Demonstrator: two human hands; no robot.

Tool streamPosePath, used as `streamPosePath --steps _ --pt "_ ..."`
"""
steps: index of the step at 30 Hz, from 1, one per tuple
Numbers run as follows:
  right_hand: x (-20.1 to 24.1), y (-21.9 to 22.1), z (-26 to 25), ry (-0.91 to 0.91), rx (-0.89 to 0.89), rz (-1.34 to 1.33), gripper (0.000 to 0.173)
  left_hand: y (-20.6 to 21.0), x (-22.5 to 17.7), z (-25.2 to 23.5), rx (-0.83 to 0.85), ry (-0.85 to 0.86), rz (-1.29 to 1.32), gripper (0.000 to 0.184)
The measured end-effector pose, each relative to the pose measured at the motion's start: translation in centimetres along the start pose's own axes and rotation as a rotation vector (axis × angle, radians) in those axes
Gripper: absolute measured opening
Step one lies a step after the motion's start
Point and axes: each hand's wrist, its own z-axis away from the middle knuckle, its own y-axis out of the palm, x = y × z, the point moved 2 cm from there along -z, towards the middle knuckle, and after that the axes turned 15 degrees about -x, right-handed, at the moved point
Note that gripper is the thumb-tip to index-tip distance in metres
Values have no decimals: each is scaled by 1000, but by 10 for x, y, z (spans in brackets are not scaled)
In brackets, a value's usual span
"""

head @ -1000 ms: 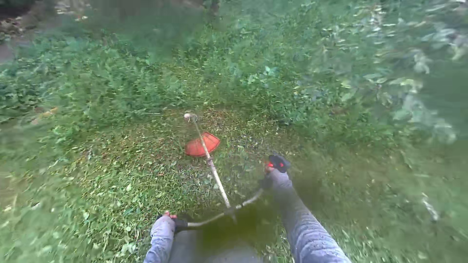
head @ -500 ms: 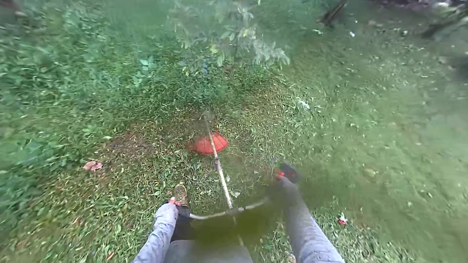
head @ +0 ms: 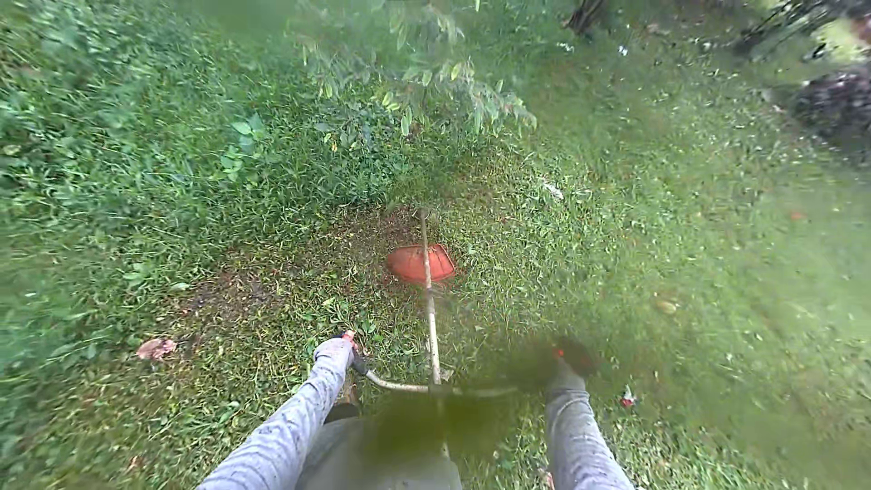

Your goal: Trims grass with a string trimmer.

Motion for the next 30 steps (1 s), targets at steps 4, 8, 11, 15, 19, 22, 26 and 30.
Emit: streamPosePath --steps 4,8,11,15,19,22,26,30 --pt "17 10 35 -33 55 -28 34 -36 17 22 9 -34 -71 52" --pt "14 34 18 -184 154 32 36 -28 57 33 -41 -127 25 53" --pt "13 38 3 -198 233 30 35 -24 80 64 -60 -206 34 56" --pt "33 40 32 -233 332 212 39 -1 115 92 -118 -344 277 52" --pt "44 32 84 -313 371 218 35 9 147 128 -163 -439 487 51" --pt "36 39 90 -414 468 99 30 24 180 135 -260 -535 663 48" --pt "37 95 97 -449 570 314 40 15 213 159 -303 -619 570 51" --pt "49 112 178 -546 659 362 35 26 255 164 -409 -734 745 50"
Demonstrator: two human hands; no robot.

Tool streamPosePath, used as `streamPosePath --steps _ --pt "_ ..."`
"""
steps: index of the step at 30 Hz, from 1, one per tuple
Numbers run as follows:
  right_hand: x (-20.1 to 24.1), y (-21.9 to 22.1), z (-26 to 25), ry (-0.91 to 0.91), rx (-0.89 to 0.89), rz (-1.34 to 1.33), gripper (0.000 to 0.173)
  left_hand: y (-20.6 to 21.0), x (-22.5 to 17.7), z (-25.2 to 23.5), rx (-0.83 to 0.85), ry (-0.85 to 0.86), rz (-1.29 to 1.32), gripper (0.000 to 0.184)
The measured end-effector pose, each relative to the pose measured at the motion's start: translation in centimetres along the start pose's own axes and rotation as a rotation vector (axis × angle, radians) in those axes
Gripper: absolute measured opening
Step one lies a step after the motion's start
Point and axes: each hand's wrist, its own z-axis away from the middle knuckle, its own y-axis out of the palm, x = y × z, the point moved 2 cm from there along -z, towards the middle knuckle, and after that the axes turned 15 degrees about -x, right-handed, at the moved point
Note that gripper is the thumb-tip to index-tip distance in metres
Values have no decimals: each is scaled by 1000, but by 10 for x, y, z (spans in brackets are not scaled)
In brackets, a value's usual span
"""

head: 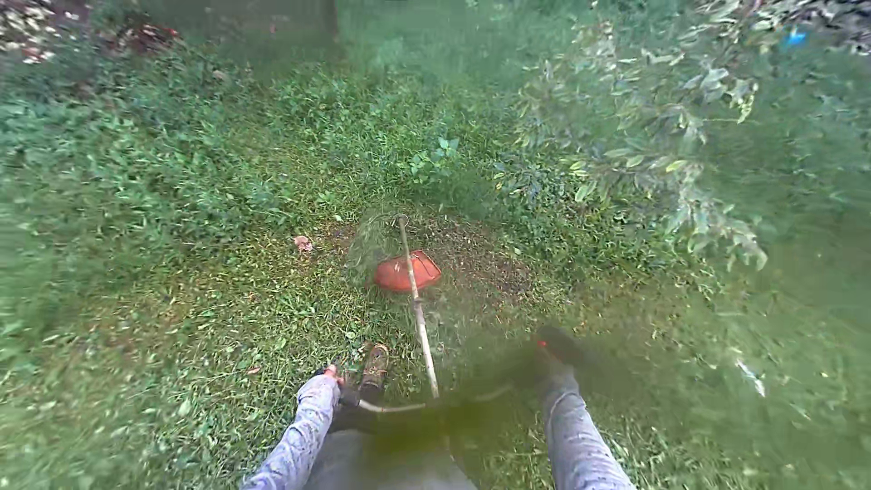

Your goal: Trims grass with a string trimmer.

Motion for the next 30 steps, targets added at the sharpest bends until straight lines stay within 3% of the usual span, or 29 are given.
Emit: streamPosePath --steps 5,7,9,12,14,16,20,23,28,30 --pt "4 74 -64 -79 182 129 36 -7 26 -26 -145 -134 410 42" --pt "19 94 -61 -27 143 130 37 -11 20 -31 -188 -166 513 39" --pt "52 91 -48 93 268 140 42 -17 -4 -30 -205 -179 510 39" --pt "57 118 -85 -44 115 -84 21 -20 -65 -25 -121 -133 573 35" --pt "78 116 -95 -26 160 -144 23 -6 -100 -38 -78 -86 541 35" --pt "79 108 -116 -60 38 -192 24 11 -138 -51 -37 -9 307 41" --pt "106 50 -122 106 -86 -158 33 65 -208 -46 51 149 -105 51" --pt "84 3 -136 139 -222 -255 30 115 -242 -32 81 188 -131 52" --pt "22 -94 -160 275 -426 -375 29 206 -293 31 255 307 -169 48" --pt "-23 -130 -173 243 -508 -431 28 247 -310 65 304 399 -247 47"
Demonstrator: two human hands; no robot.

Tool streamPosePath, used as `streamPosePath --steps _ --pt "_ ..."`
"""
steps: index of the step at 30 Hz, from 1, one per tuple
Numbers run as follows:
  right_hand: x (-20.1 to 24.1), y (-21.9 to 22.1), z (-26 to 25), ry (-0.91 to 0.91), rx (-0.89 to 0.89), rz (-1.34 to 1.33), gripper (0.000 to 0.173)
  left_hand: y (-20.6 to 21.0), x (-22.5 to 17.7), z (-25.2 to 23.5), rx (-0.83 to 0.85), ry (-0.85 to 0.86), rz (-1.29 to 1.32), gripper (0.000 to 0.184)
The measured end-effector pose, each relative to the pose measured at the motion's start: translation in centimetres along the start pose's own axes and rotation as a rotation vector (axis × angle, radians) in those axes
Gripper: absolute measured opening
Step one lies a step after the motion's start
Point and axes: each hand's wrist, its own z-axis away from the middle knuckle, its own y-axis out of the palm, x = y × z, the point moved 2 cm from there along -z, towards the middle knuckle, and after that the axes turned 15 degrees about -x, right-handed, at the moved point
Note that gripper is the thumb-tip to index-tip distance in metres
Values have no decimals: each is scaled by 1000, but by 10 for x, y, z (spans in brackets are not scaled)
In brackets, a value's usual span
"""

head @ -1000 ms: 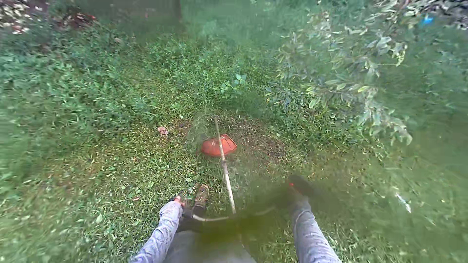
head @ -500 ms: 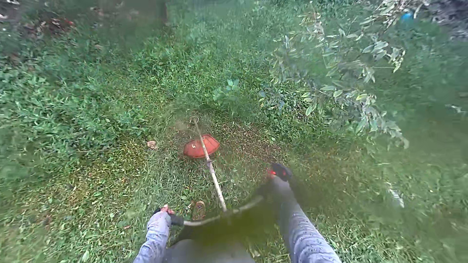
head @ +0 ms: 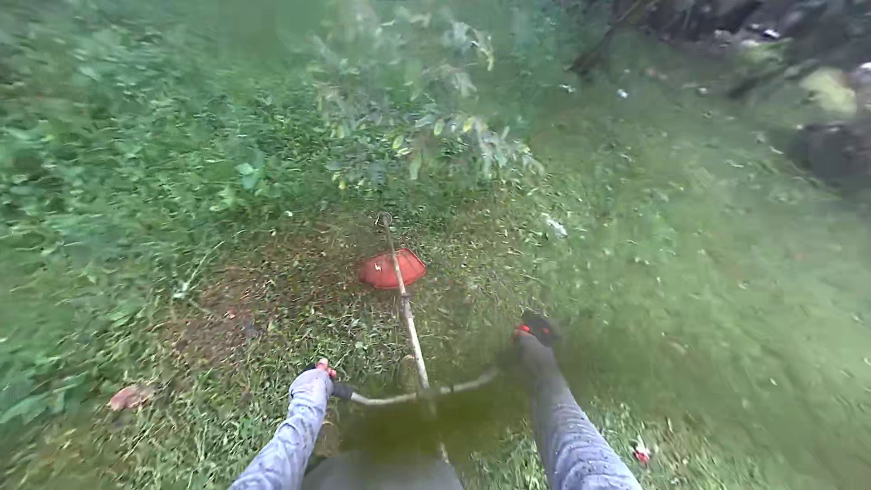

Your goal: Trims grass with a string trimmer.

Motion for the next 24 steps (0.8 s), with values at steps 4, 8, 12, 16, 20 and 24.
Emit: streamPosePath --steps 4,8,12,16,20,24 --pt "30 -41 -35 203 -108 173 40 76 -81 33 192 298 -466 45" --pt "2 -90 -123 31 -277 151 35 175 -140 65 349 568 -767 37" --pt "11 -133 -193 291 -216 245 40 242 -178 94 386 507 -649 41" --pt "-11 -138 -252 226 -246 154 37 257 -192 112 290 457 -693 43" --pt "42 -113 -224 158 -215 48 32 251 -181 93 224 474 -738 39" --pt "103 -70 -191 207 -103 145 38 220 -168 89 132 417 -787 39"
